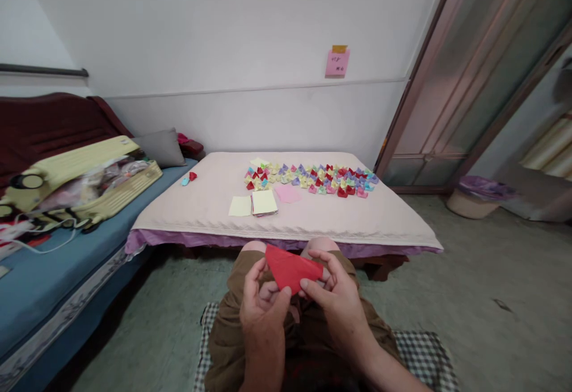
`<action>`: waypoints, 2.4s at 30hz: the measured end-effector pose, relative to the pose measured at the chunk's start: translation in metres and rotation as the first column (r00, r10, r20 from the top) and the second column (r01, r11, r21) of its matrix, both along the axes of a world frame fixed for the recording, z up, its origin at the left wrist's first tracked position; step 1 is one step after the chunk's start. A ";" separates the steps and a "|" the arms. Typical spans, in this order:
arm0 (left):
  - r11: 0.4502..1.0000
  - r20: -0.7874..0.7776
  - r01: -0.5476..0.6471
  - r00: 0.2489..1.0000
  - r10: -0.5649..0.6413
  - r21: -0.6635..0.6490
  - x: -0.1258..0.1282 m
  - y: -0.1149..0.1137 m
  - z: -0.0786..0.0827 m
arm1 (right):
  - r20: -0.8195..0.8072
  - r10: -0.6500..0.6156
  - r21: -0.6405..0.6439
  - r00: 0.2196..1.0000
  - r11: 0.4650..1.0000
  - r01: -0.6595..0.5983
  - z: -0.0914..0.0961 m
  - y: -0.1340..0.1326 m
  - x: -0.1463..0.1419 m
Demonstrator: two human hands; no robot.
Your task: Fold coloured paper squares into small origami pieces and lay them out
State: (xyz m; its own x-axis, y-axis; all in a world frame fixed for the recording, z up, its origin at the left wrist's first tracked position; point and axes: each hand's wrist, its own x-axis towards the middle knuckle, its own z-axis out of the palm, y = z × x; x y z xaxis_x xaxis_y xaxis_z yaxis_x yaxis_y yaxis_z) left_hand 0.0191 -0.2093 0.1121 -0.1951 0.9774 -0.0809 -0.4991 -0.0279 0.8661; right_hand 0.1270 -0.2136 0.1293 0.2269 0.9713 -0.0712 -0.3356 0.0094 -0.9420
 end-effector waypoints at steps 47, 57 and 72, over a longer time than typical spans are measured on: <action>0.979 -0.134 0.192 0.971 -0.199 -0.068 -0.007 -0.006 0.009 | 0.193 0.138 0.080 0.972 0.985 -0.156 0.006 -0.006 0.019; 0.984 -0.089 0.176 0.980 -0.178 -0.029 -0.012 0.001 0.015 | 0.183 0.133 0.079 0.974 0.986 -0.150 0.010 -0.004 0.023; 0.953 -0.492 0.296 0.840 -0.229 0.061 -0.040 -0.003 0.022 | 0.188 0.130 0.085 0.974 0.985 -0.148 0.013 -0.006 0.030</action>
